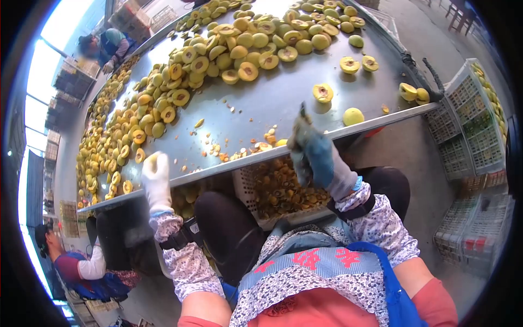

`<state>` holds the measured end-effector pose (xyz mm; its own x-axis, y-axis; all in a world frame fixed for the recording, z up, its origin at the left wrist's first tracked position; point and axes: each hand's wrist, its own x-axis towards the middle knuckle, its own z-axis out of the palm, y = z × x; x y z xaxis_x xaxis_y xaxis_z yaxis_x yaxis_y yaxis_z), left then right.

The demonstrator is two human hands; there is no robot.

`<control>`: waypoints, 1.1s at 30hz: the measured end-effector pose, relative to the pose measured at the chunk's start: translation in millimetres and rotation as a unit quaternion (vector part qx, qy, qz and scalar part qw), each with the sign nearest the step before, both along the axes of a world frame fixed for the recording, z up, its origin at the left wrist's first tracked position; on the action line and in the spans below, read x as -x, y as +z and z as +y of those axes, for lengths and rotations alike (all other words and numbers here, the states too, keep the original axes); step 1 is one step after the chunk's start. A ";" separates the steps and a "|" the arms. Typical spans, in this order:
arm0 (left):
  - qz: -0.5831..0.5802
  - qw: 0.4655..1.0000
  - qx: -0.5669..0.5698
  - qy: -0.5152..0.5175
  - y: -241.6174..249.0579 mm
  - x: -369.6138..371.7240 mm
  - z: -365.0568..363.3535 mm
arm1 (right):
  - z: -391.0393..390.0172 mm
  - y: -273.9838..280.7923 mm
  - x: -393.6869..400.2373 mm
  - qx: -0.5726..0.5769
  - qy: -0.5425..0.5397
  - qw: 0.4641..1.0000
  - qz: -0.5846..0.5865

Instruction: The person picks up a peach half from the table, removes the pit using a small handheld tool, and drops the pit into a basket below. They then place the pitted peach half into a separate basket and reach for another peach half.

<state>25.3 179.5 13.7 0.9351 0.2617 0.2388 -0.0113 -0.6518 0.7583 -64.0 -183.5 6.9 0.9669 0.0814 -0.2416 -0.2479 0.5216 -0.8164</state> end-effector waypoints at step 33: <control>0.165 0.834 0.047 -0.525 31.9 23.2 -148.5 | -15.0 3.6 -47.4 0.322 0.220 0.907 -0.162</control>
